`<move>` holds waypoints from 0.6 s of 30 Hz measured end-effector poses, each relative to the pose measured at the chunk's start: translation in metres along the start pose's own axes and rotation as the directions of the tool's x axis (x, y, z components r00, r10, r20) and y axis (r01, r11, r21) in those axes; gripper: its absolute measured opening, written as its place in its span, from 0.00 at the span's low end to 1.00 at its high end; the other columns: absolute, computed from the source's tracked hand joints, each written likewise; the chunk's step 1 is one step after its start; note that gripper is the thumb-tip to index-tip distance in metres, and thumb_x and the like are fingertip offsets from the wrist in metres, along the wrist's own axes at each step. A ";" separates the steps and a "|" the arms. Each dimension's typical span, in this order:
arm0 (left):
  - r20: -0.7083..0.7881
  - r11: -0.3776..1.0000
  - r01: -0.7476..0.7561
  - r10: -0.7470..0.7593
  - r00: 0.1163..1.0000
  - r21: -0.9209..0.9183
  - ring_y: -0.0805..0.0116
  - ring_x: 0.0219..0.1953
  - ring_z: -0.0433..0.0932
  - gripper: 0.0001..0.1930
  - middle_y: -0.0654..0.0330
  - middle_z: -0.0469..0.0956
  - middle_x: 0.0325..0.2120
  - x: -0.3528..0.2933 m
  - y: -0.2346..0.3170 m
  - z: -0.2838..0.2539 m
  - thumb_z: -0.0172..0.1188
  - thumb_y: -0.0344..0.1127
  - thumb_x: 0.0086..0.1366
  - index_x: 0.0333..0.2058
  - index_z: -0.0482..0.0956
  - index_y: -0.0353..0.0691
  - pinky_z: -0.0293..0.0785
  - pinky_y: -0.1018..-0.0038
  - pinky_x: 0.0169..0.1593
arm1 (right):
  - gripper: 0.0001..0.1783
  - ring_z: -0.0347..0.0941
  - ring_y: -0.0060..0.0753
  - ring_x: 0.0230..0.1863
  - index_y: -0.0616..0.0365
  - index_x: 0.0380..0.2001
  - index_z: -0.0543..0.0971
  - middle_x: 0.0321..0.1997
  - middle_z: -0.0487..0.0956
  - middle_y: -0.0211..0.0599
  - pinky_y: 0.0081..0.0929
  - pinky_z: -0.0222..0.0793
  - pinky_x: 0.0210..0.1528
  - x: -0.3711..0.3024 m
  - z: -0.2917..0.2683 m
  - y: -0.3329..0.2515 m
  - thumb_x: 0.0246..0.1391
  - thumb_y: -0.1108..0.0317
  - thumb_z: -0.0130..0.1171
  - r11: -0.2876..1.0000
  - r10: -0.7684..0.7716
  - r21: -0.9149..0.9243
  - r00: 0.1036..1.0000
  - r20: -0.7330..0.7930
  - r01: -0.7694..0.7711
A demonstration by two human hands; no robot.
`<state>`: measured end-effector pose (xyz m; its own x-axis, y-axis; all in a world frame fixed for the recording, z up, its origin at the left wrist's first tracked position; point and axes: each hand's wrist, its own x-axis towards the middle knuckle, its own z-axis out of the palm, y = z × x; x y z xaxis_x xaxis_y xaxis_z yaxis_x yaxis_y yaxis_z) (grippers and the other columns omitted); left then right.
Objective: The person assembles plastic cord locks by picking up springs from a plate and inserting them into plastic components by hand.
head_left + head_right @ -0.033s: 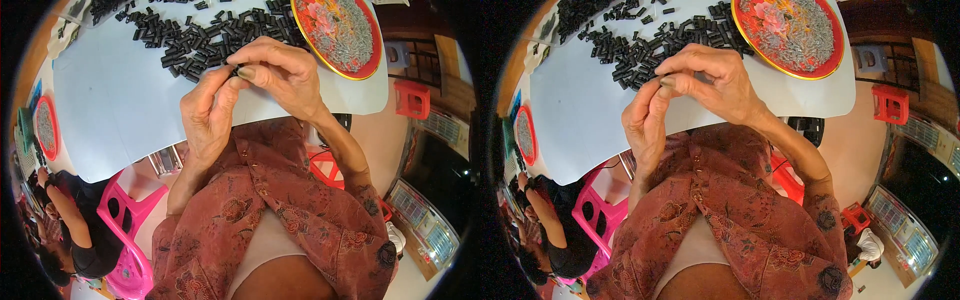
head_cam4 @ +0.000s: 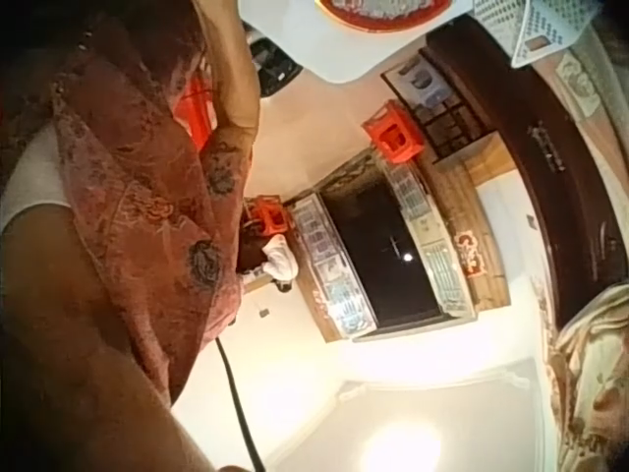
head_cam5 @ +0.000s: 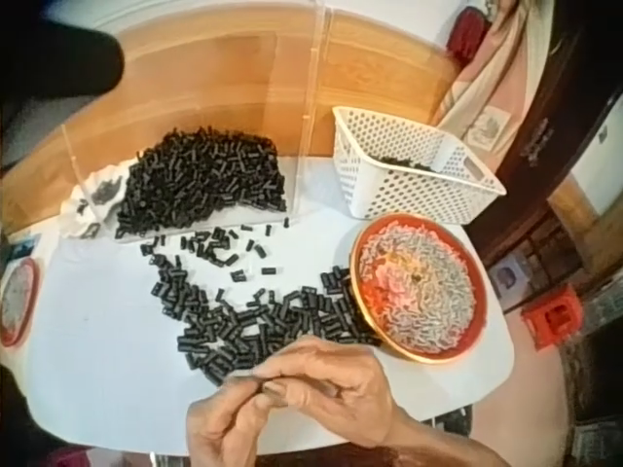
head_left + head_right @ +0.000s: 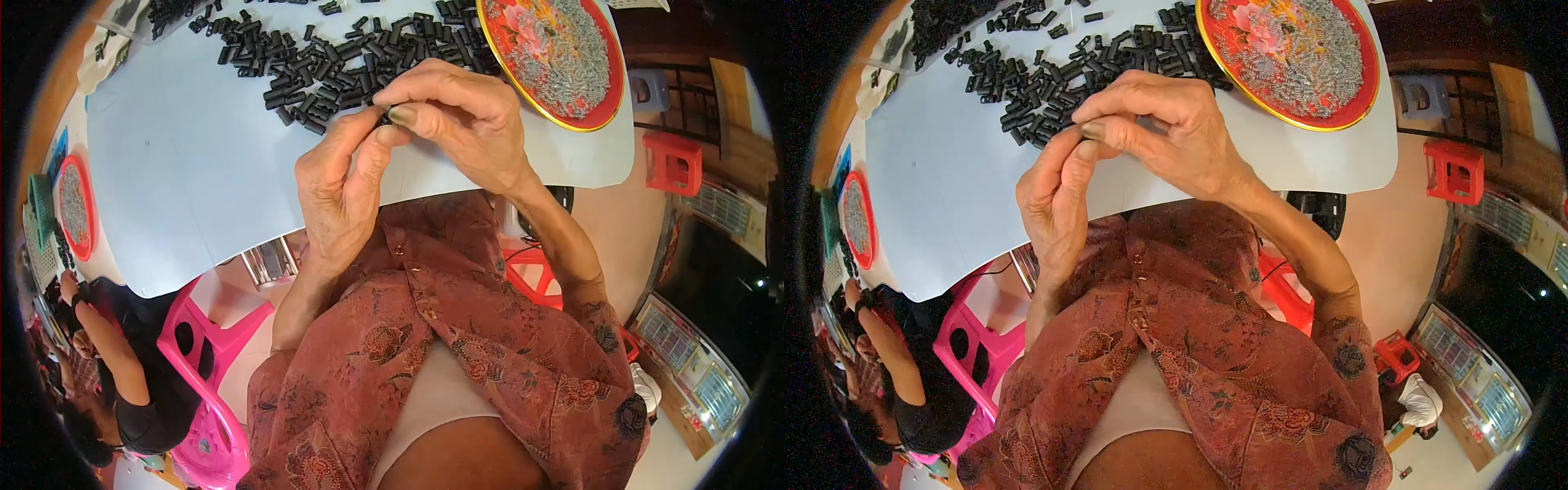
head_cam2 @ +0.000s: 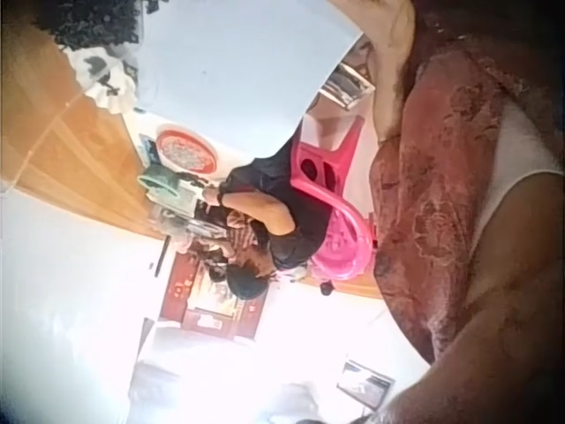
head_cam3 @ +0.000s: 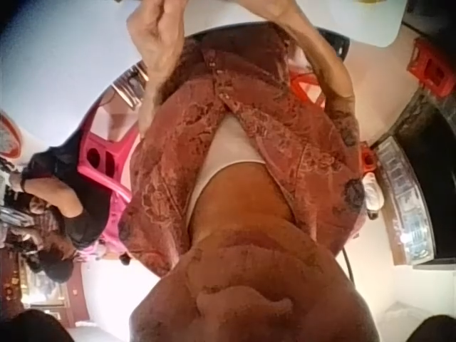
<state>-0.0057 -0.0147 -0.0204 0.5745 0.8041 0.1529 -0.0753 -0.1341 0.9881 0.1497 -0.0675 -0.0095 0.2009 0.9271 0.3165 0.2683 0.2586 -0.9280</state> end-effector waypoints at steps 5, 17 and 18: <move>0.034 0.999 0.035 -0.035 0.999 0.002 0.76 0.29 0.72 0.09 0.59 0.79 0.25 0.000 -0.001 -0.001 0.54 0.31 0.65 0.38 0.76 0.29 0.68 0.80 0.34 | 0.07 0.73 0.21 0.28 0.62 0.35 0.82 0.33 0.79 0.35 0.18 0.69 0.30 0.003 -0.003 0.004 0.52 0.73 0.59 0.997 -0.067 -0.020 0.997 0.024 0.068; -0.036 0.979 0.148 -0.154 0.987 -0.141 0.76 0.31 0.73 0.14 0.59 0.80 0.30 0.000 0.007 -0.003 0.53 0.34 0.67 0.42 0.76 0.27 0.70 0.80 0.37 | 0.24 0.73 0.26 0.33 0.57 0.44 0.78 0.35 0.76 0.34 0.21 0.72 0.34 0.003 0.002 -0.012 0.38 0.77 0.66 0.960 -0.120 -0.249 0.992 0.040 0.126; -0.033 0.980 0.147 -0.152 0.988 -0.138 0.76 0.31 0.73 0.14 0.59 0.80 0.30 -0.001 0.008 -0.003 0.53 0.34 0.67 0.42 0.76 0.27 0.70 0.80 0.37 | 0.25 0.73 0.28 0.34 0.57 0.44 0.78 0.36 0.76 0.35 0.23 0.73 0.35 0.004 0.003 -0.011 0.36 0.77 0.68 0.932 -0.159 -0.319 0.985 0.060 0.170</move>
<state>-0.0091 -0.0145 -0.0124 0.5523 0.8337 0.0010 -0.1017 0.0662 0.9926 0.1442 -0.0663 0.0016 0.0989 0.8886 0.4479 0.5850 0.3122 -0.7485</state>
